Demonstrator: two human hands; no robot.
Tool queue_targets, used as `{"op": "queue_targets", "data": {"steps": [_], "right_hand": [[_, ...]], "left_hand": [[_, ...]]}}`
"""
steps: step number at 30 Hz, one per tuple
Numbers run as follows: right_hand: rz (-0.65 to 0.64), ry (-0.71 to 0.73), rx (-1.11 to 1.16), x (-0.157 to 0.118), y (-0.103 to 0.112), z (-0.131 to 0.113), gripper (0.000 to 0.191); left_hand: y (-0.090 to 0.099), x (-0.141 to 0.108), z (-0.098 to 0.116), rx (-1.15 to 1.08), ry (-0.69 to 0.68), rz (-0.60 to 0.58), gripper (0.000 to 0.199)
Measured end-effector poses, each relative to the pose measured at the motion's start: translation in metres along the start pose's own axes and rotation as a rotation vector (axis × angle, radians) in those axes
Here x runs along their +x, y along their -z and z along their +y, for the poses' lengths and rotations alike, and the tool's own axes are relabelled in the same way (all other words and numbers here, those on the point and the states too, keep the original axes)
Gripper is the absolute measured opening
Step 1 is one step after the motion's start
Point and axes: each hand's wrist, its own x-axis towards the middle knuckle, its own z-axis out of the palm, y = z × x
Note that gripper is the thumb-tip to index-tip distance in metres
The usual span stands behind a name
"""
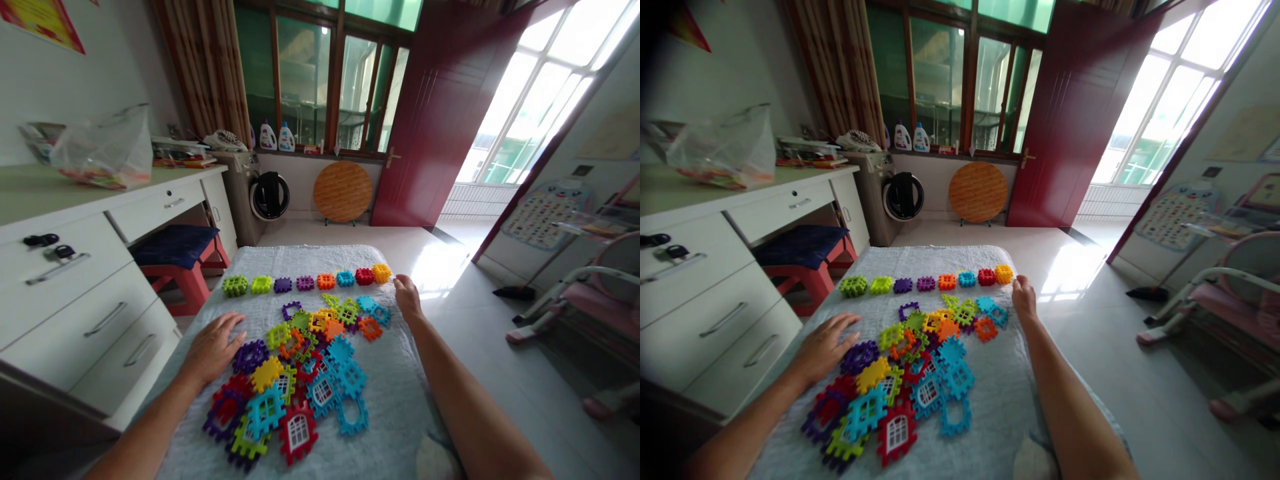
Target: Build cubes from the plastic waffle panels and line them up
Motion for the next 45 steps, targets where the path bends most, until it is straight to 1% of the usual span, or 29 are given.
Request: {"op": "queue_targets", "data": {"steps": [2,4,5,7,9,13,18,21,25,30,32,35,40,43,45], "right_hand": [[-0.048,0.041,-0.232,-0.009,-0.005,-0.002,0.042],[-0.128,0.051,-0.527,-0.013,-0.008,-0.003,0.045],[-0.171,0.043,-0.638,-0.013,-0.009,-0.003,0.045],[-0.236,0.010,-0.726,-0.012,-0.009,-0.004,0.044],[-0.266,0.002,-0.736,-0.012,-0.007,-0.004,0.043],[-0.270,0.019,-0.744,-0.014,-0.005,-0.006,0.041],[-0.258,0.039,-0.761,-0.017,-0.005,-0.007,0.039],[-0.271,0.036,-0.755,-0.017,-0.005,-0.005,0.040],[-0.254,0.054,-0.761,-0.015,-0.007,-0.001,0.041],[-0.191,0.197,-0.767,-0.011,-0.011,0.007,0.039],[-0.194,0.232,-0.748,-0.008,-0.013,0.010,0.039],[-0.262,0.243,-0.718,-0.006,-0.014,0.013,0.038],[-0.268,0.220,-0.704,-0.007,-0.013,0.010,0.038],[-0.267,0.206,-0.698,-0.009,-0.012,0.007,0.038],[-0.265,0.202,-0.698,-0.010,-0.012,0.007,0.039]], "left_hand": [[0.001,0.000,0.001,-0.002,0.005,-0.006,0.041],[0.001,-0.001,0.001,-0.006,0.008,-0.010,0.042],[0.001,-0.001,0.001,-0.008,0.008,-0.010,0.042],[0.000,-0.001,0.000,-0.006,0.012,-0.011,0.043],[0.000,-0.001,0.000,-0.001,0.017,-0.011,0.043],[0.000,-0.001,0.000,-0.006,0.016,-0.005,0.041],[0.005,-0.001,0.007,-0.022,0.035,-0.009,0.039],[0.006,-0.002,0.010,-0.023,0.043,-0.011,0.037],[0.007,0.001,0.013,-0.007,0.070,-0.058,0.036],[0.014,0.015,0.023,0.033,0.165,-0.170,0.031],[0.016,0.020,0.028,0.059,0.181,-0.152,0.028],[0.012,0.022,0.031,0.063,0.140,-0.075,0.028],[0.001,0.017,0.023,0.055,0.086,0.048,0.030],[-0.002,0.015,0.019,0.047,0.066,0.059,0.030],[-0.002,0.015,0.018,0.050,0.080,0.057,0.029]]}}
